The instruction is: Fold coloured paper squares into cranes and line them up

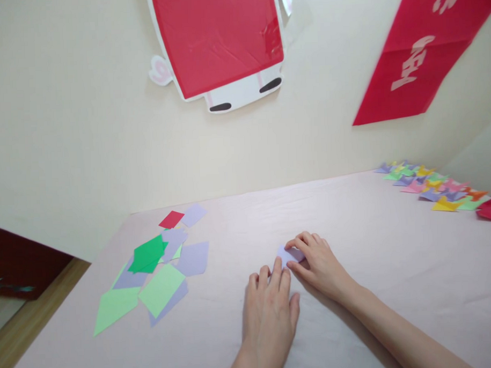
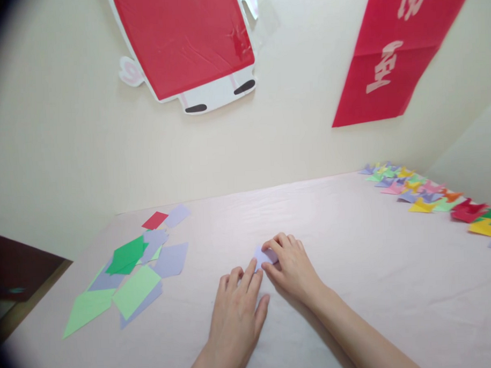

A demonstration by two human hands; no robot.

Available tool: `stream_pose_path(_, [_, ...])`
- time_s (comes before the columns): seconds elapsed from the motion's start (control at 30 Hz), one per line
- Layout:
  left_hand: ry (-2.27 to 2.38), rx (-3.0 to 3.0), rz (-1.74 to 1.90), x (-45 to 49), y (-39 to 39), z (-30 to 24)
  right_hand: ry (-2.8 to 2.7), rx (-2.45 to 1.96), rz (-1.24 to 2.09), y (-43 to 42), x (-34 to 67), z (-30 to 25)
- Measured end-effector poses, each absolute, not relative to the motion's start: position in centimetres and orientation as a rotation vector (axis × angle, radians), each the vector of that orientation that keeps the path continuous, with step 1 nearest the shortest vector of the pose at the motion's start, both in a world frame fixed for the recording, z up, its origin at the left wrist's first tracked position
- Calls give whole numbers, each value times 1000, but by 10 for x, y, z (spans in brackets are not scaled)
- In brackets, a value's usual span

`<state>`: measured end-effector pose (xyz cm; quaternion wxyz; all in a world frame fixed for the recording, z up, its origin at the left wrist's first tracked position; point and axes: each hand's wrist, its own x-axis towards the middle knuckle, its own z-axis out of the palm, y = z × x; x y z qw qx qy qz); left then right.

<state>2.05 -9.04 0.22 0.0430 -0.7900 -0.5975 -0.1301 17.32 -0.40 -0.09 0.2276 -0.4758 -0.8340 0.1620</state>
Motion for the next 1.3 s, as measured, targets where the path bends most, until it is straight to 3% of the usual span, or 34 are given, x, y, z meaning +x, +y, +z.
stream_pose_path(0.53, [-1964, -2256, -359, 0, -111, 2, -2167, -1363, 509, 8, 215, -17])
stream_pose_path(0.93, [-1966, -2463, -915, 18, -86, -5, -2275, -1108, 663, 2, 182, 14])
stream_pose_path(1.3, [-1807, -2723, -548, 6, -88, -28, -2524, -829, 637, 10, 201, 11])
